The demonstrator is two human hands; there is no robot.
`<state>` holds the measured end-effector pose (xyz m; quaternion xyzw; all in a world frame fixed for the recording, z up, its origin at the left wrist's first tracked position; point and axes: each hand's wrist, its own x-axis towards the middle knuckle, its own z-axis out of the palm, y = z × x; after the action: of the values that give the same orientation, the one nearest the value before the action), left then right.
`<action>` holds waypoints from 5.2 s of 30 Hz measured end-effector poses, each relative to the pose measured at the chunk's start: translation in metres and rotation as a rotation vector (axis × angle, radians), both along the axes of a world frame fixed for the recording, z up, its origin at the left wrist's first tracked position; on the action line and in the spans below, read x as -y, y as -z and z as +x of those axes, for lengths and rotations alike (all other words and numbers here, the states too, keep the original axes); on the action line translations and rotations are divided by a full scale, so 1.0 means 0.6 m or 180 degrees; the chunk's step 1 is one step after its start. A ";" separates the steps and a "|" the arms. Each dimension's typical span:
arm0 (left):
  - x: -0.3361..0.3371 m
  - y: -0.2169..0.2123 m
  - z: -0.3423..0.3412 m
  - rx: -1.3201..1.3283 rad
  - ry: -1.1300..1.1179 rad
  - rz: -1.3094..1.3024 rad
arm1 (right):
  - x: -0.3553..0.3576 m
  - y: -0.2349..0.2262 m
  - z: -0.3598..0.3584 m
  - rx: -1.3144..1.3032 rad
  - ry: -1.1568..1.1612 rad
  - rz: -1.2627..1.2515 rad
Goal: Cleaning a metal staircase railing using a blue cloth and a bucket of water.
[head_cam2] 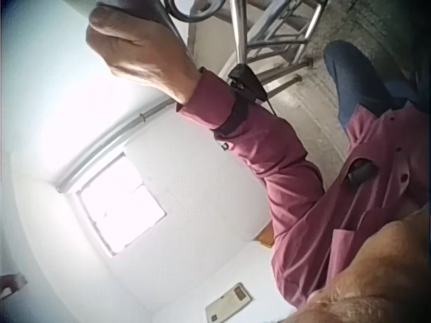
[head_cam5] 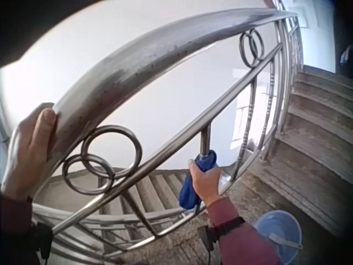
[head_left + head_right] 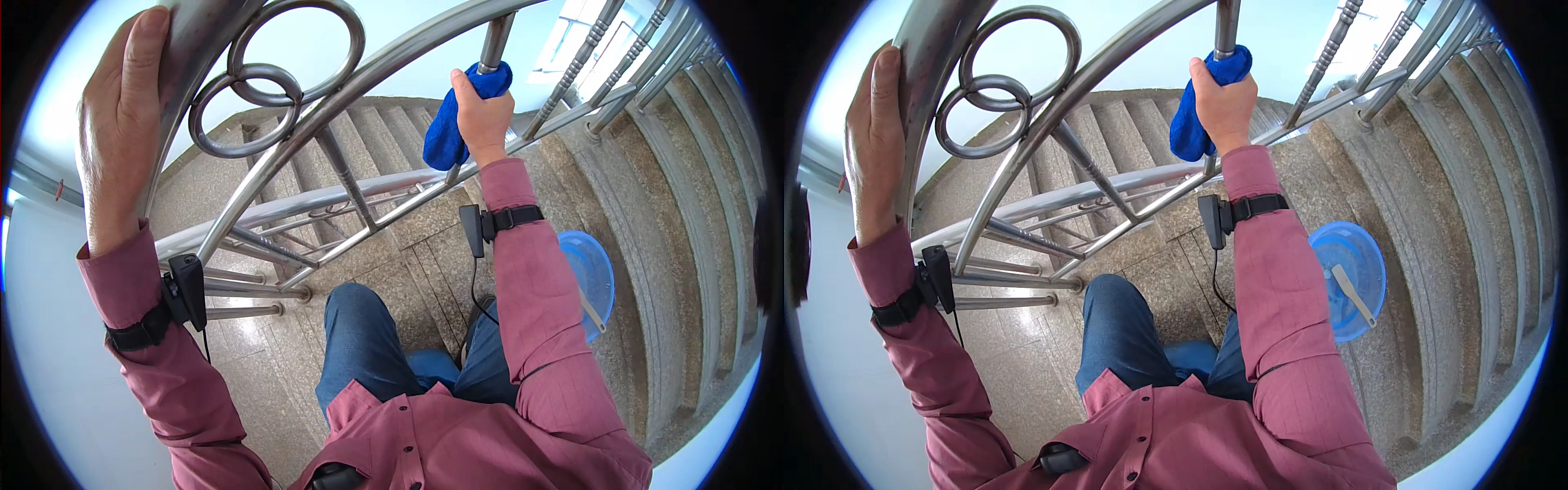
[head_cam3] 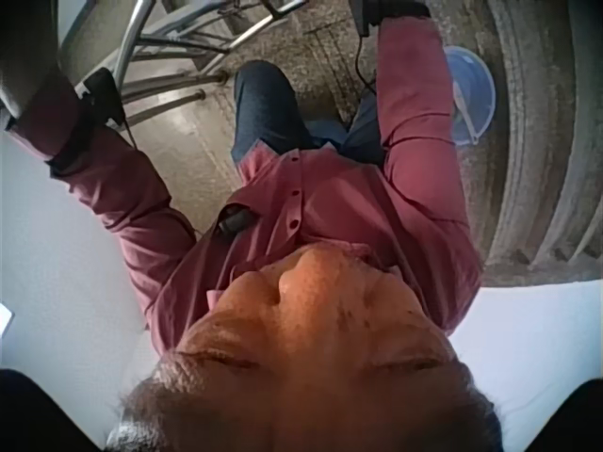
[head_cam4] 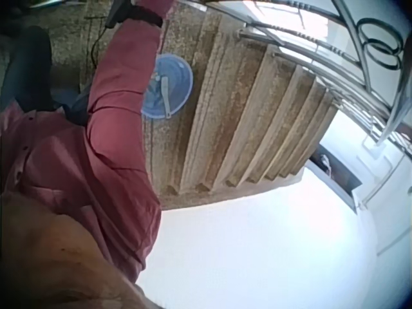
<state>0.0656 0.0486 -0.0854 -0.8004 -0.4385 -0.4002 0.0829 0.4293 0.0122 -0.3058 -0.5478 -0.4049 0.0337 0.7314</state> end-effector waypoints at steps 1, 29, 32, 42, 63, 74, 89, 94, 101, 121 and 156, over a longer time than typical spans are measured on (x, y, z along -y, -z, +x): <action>0.003 0.000 0.003 0.0054 0.0052 -0.0051 | 0.001 0.001 0.001 -0.0001 0.0004 -0.0014; 0.021 -0.010 0.016 0.0072 0.0095 0.0065 | -0.008 -0.099 0.005 -0.0058 0.0279 -0.0171; 0.022 -0.008 0.019 0.0092 0.0101 -0.0027 | 0.009 -0.106 0.037 -0.0561 -0.0629 -0.0686; 0.021 -0.007 0.022 0.0232 -0.0035 0.0054 | 0.011 -0.107 0.056 0.0033 -0.0568 -0.0725; 0.026 -0.012 0.031 0.0130 0.0086 0.0283 | -0.005 -0.083 0.001 0.0006 0.0403 -0.0379; 0.032 -0.010 0.023 0.0243 -0.0001 0.0088 | 0.012 -0.077 0.036 -0.0417 -0.0913 -0.0520; 0.036 -0.010 0.030 0.0184 0.0084 0.0226 | 0.018 -0.073 0.033 -0.0783 -0.0754 -0.0682; 0.034 -0.011 0.035 0.0180 0.0102 0.0213 | 0.005 -0.063 0.010 -0.0324 0.0330 -0.0414; 0.035 -0.010 0.029 0.0114 0.0091 0.0282 | 0.007 -0.037 0.024 -0.0344 -0.0540 -0.0369; 0.029 -0.006 0.029 0.0266 0.0156 0.0229 | 0.011 -0.025 0.008 -0.0452 0.0046 -0.0248; 0.001 -0.010 0.011 0.0316 -0.0069 0.0350 | -0.008 0.089 0.027 0.0399 0.0227 -0.0337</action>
<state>0.0724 0.0481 -0.0795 -0.7690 -0.4281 -0.4620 0.1093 0.4453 0.0169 -0.3591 -0.6007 -0.4277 -0.0053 0.6754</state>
